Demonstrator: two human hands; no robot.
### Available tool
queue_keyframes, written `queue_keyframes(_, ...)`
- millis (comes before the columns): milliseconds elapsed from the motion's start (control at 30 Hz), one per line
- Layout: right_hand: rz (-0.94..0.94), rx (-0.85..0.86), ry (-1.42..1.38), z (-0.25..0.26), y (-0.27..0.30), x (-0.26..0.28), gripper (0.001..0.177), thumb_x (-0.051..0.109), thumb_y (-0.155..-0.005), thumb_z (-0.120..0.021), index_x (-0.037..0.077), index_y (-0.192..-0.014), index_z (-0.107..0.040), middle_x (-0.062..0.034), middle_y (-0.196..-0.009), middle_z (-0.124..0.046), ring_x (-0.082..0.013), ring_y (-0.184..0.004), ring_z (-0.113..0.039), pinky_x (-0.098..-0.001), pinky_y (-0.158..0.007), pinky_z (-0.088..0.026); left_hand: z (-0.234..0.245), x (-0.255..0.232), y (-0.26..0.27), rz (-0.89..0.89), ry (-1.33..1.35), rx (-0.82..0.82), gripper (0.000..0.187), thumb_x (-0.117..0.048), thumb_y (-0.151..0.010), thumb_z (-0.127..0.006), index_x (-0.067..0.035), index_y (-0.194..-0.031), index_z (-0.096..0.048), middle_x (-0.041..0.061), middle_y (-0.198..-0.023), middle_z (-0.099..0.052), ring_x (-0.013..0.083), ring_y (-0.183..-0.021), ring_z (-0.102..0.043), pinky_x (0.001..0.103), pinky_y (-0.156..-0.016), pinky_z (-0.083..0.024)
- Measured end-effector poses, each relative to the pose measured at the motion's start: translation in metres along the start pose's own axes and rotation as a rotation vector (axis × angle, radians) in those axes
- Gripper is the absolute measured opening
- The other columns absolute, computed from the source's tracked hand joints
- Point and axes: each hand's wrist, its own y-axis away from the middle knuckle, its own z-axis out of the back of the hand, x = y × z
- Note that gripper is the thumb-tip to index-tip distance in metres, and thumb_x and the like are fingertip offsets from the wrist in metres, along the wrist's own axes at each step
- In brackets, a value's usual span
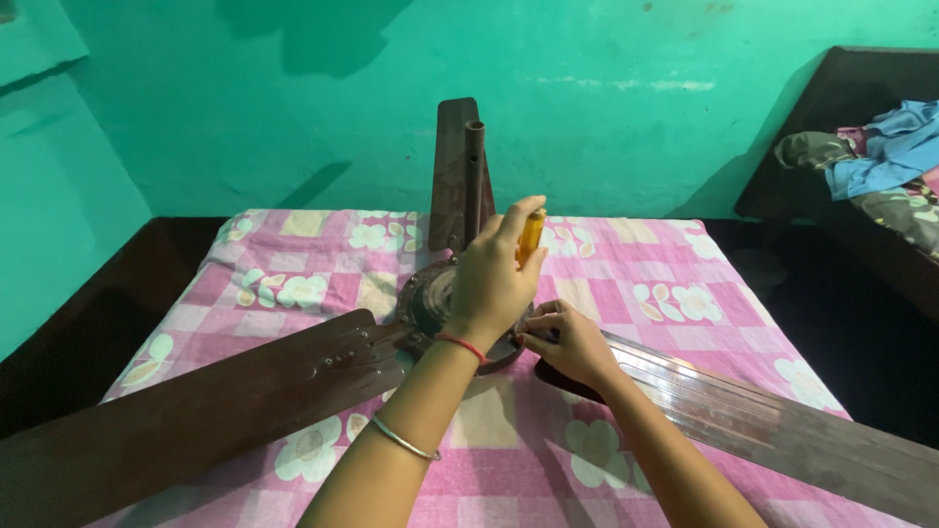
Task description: The person uses a screwdriver to loosen and remove a ceiling fan blade from the motor housing. They then reattach the same blade and tighten the screws to secure it back in place.
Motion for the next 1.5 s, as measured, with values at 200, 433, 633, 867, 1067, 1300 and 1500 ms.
queue_keyframes(200,0.003,0.008,-0.014,0.003,0.001,0.007,0.027,0.03,-0.08,-0.079,0.024,-0.106,-0.083,-0.0047,-0.113,-0.07,-0.0237,-0.101,-0.07,-0.0371,-0.09,-0.054,0.005,0.002,0.002,0.05,0.041,-0.001,0.058,-0.011,-0.087,-0.078,-0.017,-0.139,-0.055,0.014,-0.103,-0.071,0.0277,-0.085,-0.074,0.038,-0.068,-0.062)
queue_keyframes(433,0.285,-0.073,0.072,0.002,0.004,0.012,0.021,0.016,-0.083,-0.075,0.011,-0.103,-0.08,-0.0111,-0.113,-0.07,-0.0319,-0.104,-0.065,-0.0419,-0.089,-0.052,0.017,0.001,0.006,-0.028,0.039,-0.087,0.06,-0.011,-0.089,-0.076,-0.014,-0.143,-0.053,0.014,-0.11,-0.073,0.0268,-0.086,-0.074,0.038,-0.07,-0.061)
queue_keyframes(633,0.209,-0.076,-0.023,0.005,0.003,0.025,0.021,0.014,-0.089,-0.072,0.006,-0.109,-0.076,-0.0108,-0.103,-0.075,-0.0299,-0.095,-0.071,-0.0397,-0.085,-0.055,0.046,0.012,0.001,0.148,0.057,-0.066,0.057,-0.017,-0.089,-0.076,-0.008,-0.141,-0.054,0.014,-0.094,-0.075,0.0259,-0.081,-0.077,0.038,-0.07,-0.062)
queue_keyframes(867,0.279,-0.137,-0.102,-0.023,-0.013,0.078,0.023,0.014,-0.088,-0.074,0.009,-0.11,-0.076,-0.0109,-0.103,-0.074,-0.0273,-0.087,-0.072,-0.0371,-0.076,-0.058,0.089,0.053,0.0,0.048,-0.115,-0.152,0.055,-0.015,-0.091,-0.072,-0.003,-0.142,-0.054,0.022,-0.111,-0.072,0.037,-0.096,-0.074,0.043,-0.081,-0.06)
queue_keyframes(1067,0.453,-0.139,-0.133,-0.057,-0.048,0.131,0.027,0.011,-0.09,-0.071,0.009,-0.116,-0.076,-0.0121,-0.105,-0.073,-0.0298,-0.089,-0.072,-0.0384,-0.077,-0.057,0.141,0.105,-0.005,0.237,-0.498,0.137,0.055,-0.015,-0.093,-0.065,-0.013,-0.147,-0.056,0.019,-0.116,-0.068,0.0377,-0.105,-0.067,0.048,-0.085,-0.056)
queue_keyframes(1300,0.296,0.025,-0.207,-0.099,-0.101,0.155,0.02,0.017,-0.092,-0.07,0.01,-0.109,-0.078,-0.0119,-0.104,-0.074,-0.0256,-0.083,-0.075,-0.0372,-0.075,-0.058,0.175,0.196,0.01,0.366,-0.907,0.542,0.039,-0.044,-0.109,-0.055,-0.01,-0.107,-0.076,0.014,-0.105,-0.074,0.0327,-0.1,-0.073,0.046,-0.084,-0.059)
queue_keyframes(1500,0.293,0.144,-0.121,-0.135,-0.144,0.149,0.02,0.017,-0.089,-0.071,0.011,-0.106,-0.079,-0.0117,-0.093,-0.076,-0.0245,-0.08,-0.076,-0.0372,-0.074,-0.059,0.179,0.283,0.053,0.319,-0.893,0.472,0.014,-0.015,-0.098,-0.059,-0.007,-0.106,-0.065,0.016,-0.094,-0.075,0.0354,-0.096,-0.073,0.049,-0.08,-0.059)
